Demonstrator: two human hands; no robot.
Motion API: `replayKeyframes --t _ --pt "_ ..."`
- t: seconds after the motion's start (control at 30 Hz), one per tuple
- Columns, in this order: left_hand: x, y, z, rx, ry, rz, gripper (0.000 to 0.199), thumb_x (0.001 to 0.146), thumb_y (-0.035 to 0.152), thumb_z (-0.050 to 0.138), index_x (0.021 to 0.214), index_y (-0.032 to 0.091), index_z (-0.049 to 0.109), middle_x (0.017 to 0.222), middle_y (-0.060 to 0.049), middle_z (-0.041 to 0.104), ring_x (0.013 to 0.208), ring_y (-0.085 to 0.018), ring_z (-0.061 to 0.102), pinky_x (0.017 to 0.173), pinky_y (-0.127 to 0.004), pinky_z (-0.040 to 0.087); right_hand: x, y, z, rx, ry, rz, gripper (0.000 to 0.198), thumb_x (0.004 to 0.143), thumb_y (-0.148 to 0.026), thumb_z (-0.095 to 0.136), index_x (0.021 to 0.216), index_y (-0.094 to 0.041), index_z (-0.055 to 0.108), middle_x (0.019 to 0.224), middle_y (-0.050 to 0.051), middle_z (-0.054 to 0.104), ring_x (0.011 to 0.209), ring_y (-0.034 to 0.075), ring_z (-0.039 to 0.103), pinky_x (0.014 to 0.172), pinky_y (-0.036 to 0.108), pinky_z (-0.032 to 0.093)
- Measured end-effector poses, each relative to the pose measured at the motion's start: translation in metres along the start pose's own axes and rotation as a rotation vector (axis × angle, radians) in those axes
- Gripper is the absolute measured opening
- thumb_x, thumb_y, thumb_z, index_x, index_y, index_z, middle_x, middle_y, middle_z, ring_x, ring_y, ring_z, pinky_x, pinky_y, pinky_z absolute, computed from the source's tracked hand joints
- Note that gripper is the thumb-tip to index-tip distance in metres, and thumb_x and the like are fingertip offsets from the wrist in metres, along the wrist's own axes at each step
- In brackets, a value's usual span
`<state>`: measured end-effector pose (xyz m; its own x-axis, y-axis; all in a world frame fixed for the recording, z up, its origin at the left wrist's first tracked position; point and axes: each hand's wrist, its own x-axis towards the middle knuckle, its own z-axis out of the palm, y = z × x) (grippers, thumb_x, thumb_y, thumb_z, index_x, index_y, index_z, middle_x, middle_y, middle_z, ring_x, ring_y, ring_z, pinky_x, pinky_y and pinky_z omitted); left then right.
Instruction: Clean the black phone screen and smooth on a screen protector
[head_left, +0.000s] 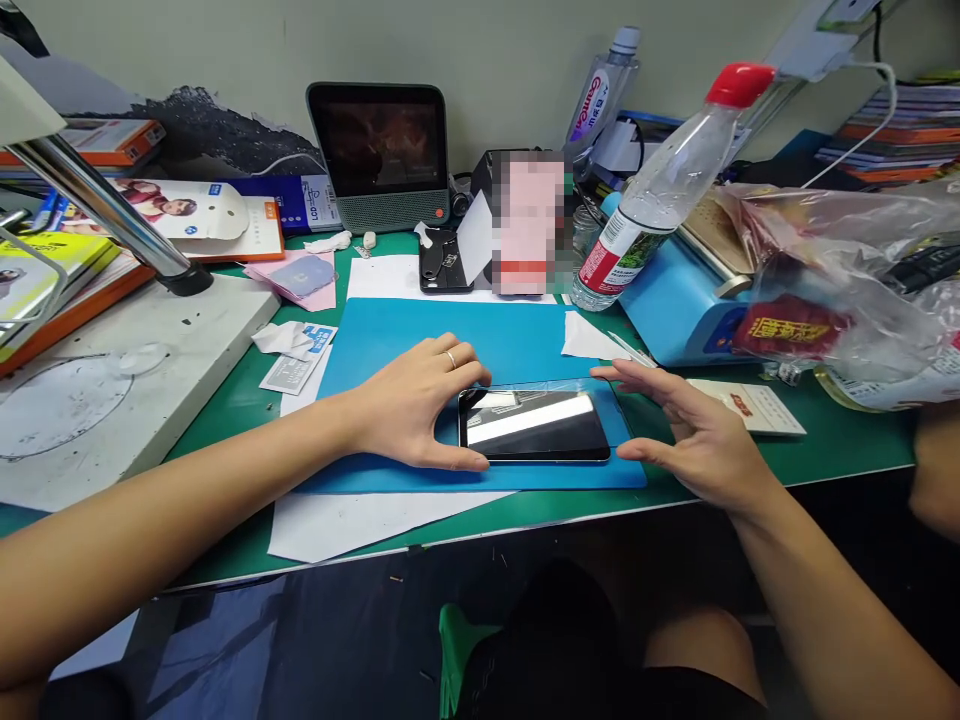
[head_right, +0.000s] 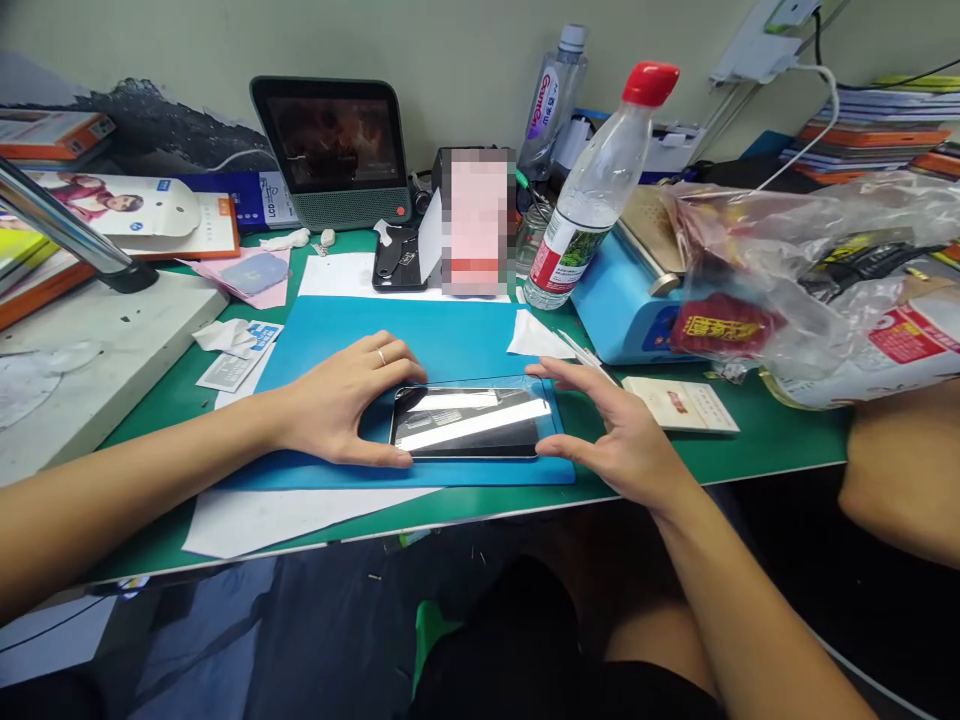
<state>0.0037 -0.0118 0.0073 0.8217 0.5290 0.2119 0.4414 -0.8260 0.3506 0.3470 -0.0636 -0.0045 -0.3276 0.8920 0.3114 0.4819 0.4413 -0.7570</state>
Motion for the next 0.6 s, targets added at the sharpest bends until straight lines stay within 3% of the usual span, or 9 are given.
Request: replayKeyframes --t 0.2,0.6 --pt "-0.0006 -0.0002 -0.0027 0.058 -0.024 0.010 0.069 0.080 0.076 0.063 0.116 0.017 0.061 0.107 -0.011 0.062 0.095 -0.029 0.053 0.086 -0.045 0.041 -0.0010 0.0005 -0.0020 -0.049 -0.055 0.013 0.075 0.079 -0.049 0.086 0.146 -0.038 0.057 0.137 0.004 0.070 0.132 0.033 0.062 0.117 0.052 0.046" --pt "0.0001 -0.0010 -0.0050 0.083 -0.054 0.043 0.067 0.081 0.074 0.065 0.111 0.015 0.062 0.105 -0.011 0.060 0.090 -0.027 0.052 0.080 -0.043 0.044 0.0007 0.0027 -0.0024 -0.252 -0.153 -0.069 0.072 0.082 -0.048 0.084 0.147 -0.034 0.057 0.142 0.006 0.068 0.131 0.032 0.063 0.114 0.049 0.050"
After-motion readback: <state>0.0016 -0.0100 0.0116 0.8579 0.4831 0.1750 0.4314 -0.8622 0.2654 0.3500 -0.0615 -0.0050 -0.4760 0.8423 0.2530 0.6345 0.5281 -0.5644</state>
